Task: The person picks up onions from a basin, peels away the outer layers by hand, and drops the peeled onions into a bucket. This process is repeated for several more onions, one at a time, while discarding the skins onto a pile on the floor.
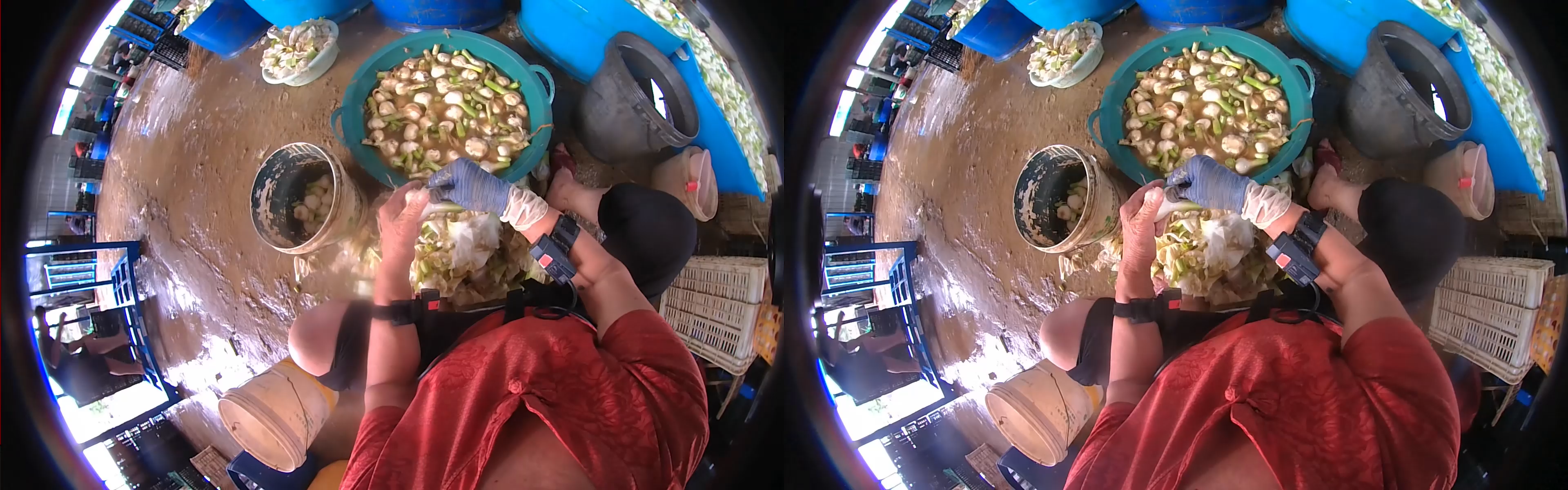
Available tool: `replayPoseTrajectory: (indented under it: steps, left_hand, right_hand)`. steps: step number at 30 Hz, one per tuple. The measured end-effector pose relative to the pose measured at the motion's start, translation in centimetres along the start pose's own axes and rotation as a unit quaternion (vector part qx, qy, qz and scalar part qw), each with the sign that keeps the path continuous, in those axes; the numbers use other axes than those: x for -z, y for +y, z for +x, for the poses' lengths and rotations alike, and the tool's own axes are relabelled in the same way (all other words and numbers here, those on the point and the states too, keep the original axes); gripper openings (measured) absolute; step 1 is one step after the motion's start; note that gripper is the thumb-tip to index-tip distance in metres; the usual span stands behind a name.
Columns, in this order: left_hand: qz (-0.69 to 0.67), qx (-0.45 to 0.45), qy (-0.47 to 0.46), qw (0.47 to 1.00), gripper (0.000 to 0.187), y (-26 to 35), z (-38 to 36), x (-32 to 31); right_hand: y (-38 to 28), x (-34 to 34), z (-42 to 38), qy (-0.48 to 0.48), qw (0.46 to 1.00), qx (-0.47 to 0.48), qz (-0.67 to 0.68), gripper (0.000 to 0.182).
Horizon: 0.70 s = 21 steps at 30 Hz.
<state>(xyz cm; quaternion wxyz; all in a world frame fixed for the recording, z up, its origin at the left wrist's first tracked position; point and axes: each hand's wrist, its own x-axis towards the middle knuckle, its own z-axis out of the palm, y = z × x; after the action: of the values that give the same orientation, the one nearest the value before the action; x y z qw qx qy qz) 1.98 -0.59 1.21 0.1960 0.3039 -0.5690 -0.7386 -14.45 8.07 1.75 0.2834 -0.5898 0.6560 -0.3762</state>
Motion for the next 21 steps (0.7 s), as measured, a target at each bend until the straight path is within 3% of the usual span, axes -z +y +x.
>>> replayPoseTrajectory:
  steps: [4, 6, 9, 10, 11, 13, 14, 16, 17, 19, 20, 21]
  left_hand:
    - [0.061, -0.038, -0.047, 0.996, 0.055, 1.0, -0.7, -0.5]
    - [0.119, -0.052, -0.100, 0.987, 0.050, 0.6, -0.7, -0.3]
    - [0.120, -0.088, -0.059, 0.987, 0.049, 1.6, -0.9, -1.2]
    - [0.030, -0.021, -0.058, 0.998, 0.052, 2.1, -0.8, -1.4]
    - [-0.005, -0.009, -0.038, 0.999, 0.046, 1.3, -0.2, -0.9]
    - [-0.054, 0.068, 0.037, 0.996, 0.037, 1.1, -0.2, -1.6]
    - [-0.054, 0.068, 0.037, 0.996, 0.037, 0.4, 0.0, -1.3]
    - [0.035, 0.131, -0.022, 0.990, 0.039, -0.9, 0.4, -0.6]
    - [0.035, 0.131, -0.022, 0.990, 0.039, -1.0, 0.4, -0.5]
    - [-0.119, 0.066, -0.031, 0.990, 0.036, -1.2, 0.6, -0.6]
    - [-0.175, 0.044, -0.038, 0.983, 0.028, -1.2, 0.7, -0.7]
    - [-0.175, 0.046, -0.038, 0.983, 0.028, -1.2, 0.6, -0.6]
  right_hand:
    - [1.3, -1.4, -0.7, 0.008, 0.996, -0.061, 0.065, 0.018]
    - [2.1, -1.6, -1.4, -0.074, 0.997, -0.026, 0.016, 0.016]
    - [2.2, -1.2, -2.0, -0.042, 0.998, 0.033, 0.019, 0.016]
    - [2.2, -1.2, -1.8, -0.014, 0.991, 0.104, -0.080, 0.018]
    - [2.4, -0.8, -1.6, -0.017, 0.987, 0.127, -0.102, 0.023]
    - [1.9, -0.8, -1.6, 0.004, 0.997, 0.064, 0.035, 0.029]
    - [2.2, -1.0, -1.5, 0.004, 0.997, 0.064, 0.035, 0.029]
    - [2.3, -1.3, -1.2, 0.073, 0.945, 0.271, -0.170, 0.039]
    - [2.1, -1.2, -1.2, 0.073, 0.945, 0.271, -0.170, 0.039]
    - [1.3, -0.6, -1.5, 0.023, 0.987, 0.155, -0.023, 0.046]
    - [0.2, -0.2, -2.0, 0.126, 0.970, 0.173, -0.113, 0.047]
    - [1.2, -0.7, -2.0, 0.125, 0.971, 0.172, -0.111, 0.047]
